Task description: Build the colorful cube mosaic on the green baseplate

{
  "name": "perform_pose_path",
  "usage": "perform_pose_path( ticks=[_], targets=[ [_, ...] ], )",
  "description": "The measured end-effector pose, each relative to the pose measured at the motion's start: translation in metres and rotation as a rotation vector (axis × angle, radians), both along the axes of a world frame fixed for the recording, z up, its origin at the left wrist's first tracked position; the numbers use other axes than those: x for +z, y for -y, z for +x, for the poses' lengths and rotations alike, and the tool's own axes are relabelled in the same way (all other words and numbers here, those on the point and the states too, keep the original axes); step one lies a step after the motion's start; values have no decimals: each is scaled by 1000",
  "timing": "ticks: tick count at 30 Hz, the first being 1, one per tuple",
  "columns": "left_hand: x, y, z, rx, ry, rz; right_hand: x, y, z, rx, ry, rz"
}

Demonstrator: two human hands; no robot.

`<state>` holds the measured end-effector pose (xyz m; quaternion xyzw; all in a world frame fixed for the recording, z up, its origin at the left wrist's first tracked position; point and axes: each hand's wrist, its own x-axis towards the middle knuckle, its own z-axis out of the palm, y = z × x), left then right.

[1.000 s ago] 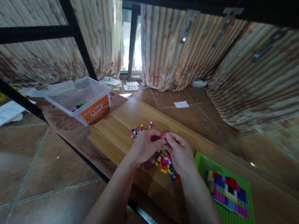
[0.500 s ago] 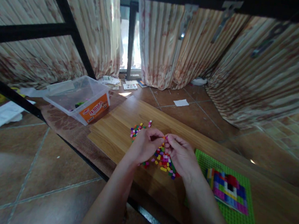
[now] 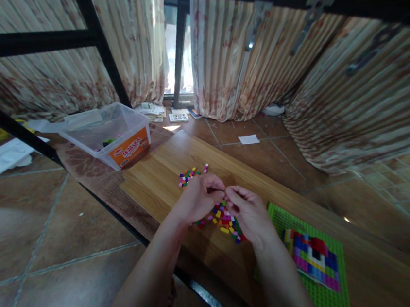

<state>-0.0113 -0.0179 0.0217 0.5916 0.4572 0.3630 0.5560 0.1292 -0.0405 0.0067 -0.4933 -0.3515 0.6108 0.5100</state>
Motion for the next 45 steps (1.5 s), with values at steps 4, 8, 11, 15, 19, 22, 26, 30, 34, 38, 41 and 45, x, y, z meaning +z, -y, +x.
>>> perform_pose_path(
  ticks=[4, 8, 11, 15, 19, 22, 26, 30, 34, 38, 41, 45],
  targets=[
    [0, -2, -4, -13, -34, -12, -2, 0, 10, -15, 49, 11],
    [-6, -7, -13, -41, -336, 124, -12, -2, 28, -106, 642, 103],
    [-8, -8, -15, -90, -545, 183, -15, -1, 33, -43, 1086, 142],
    [-7, -5, -10, -136, -669, 183, -12, 1, 27, 98, 1326, 112],
    [-8, -5, -6, -149, -702, 176, -7, 2, 24, 160, 1386, 125],
    [-7, -5, -7, -148, -712, 169, -5, -1, 24, 165, 1402, 164],
    [-4, -5, -9, -134, -736, 191, -3, -11, 18, 215, 1446, 143],
    [-3, -6, -11, -123, -785, 203, -3, -21, 11, 299, 1499, 83],
    [-4, -8, -11, -124, -793, 235, -3, -23, 15, 324, 1536, 67],
    [-4, -8, -11, -120, -799, 238, -3, -22, 18, 322, 1558, 70],
    [-3, -7, -10, -122, -801, 225, -2, -25, 14, 352, 1575, 60],
    [-3, -7, -11, -134, -813, 229, -2, -29, 8, 371, 1591, 19]
  ],
)
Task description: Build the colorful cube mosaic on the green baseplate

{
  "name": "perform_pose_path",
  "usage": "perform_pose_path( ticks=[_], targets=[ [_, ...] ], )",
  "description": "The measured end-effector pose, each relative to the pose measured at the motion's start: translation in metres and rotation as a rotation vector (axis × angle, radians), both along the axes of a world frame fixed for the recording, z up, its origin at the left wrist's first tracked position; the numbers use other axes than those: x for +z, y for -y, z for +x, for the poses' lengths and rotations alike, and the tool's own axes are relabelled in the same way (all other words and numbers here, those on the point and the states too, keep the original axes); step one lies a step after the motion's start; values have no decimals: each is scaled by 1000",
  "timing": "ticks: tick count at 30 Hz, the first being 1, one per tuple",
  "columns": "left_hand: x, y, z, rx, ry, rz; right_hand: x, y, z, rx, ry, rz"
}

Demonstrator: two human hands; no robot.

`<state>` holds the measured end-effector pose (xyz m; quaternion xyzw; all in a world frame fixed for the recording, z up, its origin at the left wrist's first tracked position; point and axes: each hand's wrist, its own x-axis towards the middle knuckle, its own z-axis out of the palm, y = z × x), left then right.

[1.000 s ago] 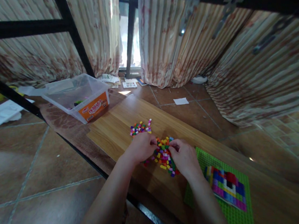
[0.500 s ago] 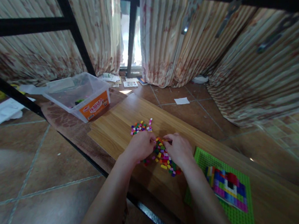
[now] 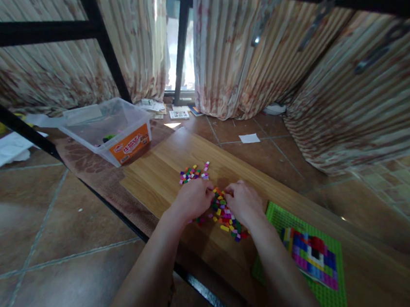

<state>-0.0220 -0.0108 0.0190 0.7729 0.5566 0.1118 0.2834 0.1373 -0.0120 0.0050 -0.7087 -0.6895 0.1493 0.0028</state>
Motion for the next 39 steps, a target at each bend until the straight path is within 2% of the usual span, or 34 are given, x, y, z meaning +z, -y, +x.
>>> perform_pose_path(
  ticks=[3, 6, 11, 14, 18, 23, 26, 28, 31, 35, 39],
  targets=[
    [1, 0, 1, 23, 35, 15, 2, 4, 0, -20, -26, 29],
    [4, 2, 5, 53, 190, -7, 8, 16, 0, -23, -125, 119],
    [9, 7, 10, 88, 525, -407, 19, 39, -5, 43, -440, 292],
    [8, 7, 8, 91, 633, -479, 17, 46, -8, 23, -687, 373],
    [6, 5, 5, 86, 748, -516, 11, 50, -9, -45, -892, 374],
    [9, 6, 5, 62, 822, -576, 4, 51, -4, -93, -1137, 295],
    [6, 6, 7, 48, 663, -507, -4, 52, 5, -135, -1017, 366],
    [3, 6, 9, 36, 468, -390, -11, 51, 12, -165, -820, 436],
    [0, 5, 13, 18, 235, -211, -22, 50, 20, -143, -626, 417],
    [-2, 6, 17, 6, 119, -94, -25, 44, 23, -74, -501, 341],
    [-3, 5, 13, -19, 127, -101, -12, 23, 19, -37, -432, 345]
  ],
)
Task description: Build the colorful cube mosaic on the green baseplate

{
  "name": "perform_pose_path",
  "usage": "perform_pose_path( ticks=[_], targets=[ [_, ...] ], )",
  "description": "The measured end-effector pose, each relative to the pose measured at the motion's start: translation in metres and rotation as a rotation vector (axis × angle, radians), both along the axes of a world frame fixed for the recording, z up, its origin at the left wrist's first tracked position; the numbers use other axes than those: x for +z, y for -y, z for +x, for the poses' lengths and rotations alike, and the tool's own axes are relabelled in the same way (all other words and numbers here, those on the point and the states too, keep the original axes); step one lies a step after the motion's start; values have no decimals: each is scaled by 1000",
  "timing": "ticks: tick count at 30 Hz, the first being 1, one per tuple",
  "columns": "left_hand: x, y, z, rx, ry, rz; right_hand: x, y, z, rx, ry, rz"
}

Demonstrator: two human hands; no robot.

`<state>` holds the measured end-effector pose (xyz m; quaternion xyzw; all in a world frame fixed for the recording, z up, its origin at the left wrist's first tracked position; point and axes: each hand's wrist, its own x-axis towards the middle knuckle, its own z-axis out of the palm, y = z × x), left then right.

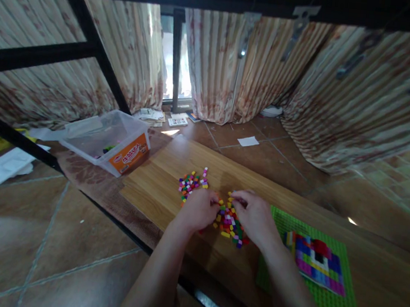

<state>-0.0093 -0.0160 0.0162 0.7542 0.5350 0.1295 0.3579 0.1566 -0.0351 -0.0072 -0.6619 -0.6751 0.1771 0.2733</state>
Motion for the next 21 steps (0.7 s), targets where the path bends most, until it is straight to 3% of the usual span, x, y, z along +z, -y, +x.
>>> perform_pose_path(
  ticks=[3, 6, 10, 16, 21],
  targets=[
    [0, -5, -14, 56, 22, 21, 6, -25, -13, 33, 23, -3],
    [1, -13, -35, 251, 36, 77, 2, -47, -34, 96, 86, -39],
    [2, -19, -56, 471, 91, 97, -11, -59, -57, 77, 188, -64],
    [-1, -17, -52, 440, 144, 106, -20, -56, -65, 51, 220, -23],
    [1, -14, -44, 440, 198, 57, -4, -38, -58, 83, 176, -7]
  ],
)
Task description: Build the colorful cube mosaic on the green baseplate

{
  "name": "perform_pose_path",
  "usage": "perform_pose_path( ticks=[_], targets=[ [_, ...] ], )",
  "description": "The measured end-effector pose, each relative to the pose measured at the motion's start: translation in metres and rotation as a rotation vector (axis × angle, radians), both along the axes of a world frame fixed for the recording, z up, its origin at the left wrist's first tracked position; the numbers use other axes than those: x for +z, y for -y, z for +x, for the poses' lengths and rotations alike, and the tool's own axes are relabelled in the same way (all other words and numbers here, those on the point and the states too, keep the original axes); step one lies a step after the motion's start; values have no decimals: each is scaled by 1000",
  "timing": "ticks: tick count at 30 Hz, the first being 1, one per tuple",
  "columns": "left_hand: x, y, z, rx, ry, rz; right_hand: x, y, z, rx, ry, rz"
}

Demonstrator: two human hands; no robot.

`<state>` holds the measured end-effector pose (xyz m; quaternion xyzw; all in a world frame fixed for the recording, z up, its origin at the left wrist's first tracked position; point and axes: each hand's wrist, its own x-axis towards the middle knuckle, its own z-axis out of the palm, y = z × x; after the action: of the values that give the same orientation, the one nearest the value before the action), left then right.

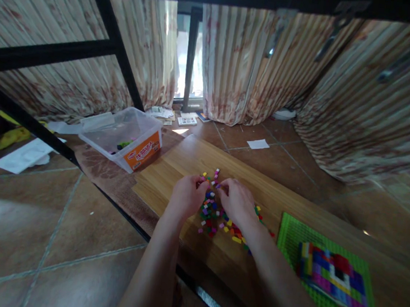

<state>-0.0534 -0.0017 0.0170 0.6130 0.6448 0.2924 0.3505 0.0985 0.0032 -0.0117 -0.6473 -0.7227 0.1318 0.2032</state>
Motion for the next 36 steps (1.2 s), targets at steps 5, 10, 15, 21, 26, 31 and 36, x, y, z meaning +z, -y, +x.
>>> perform_pose_path(
  ticks=[5, 10, 15, 21, 26, 31, 36],
  targets=[
    [0, 3, 9, -176, 312, -48, 25, 25, 9, 100, -403, -6],
    [2, 6, 17, -228, 626, -116, 27, 34, 13, 1, -1053, -175],
    [8, 11, 24, -204, 710, -173, 21, 39, 16, -129, -1339, -272],
    [6, 7, 28, -166, 680, -216, 8, 41, 34, -203, -1266, -197],
    [-1, 6, 34, -150, 134, -118, -8, 40, 61, -237, -588, 20],
    [-4, 11, 42, -235, -65, -53, -14, 44, 68, -148, -432, -8],
    [-4, 9, 38, -238, -149, -47, -12, 53, 85, -230, -458, 41]
  ],
)
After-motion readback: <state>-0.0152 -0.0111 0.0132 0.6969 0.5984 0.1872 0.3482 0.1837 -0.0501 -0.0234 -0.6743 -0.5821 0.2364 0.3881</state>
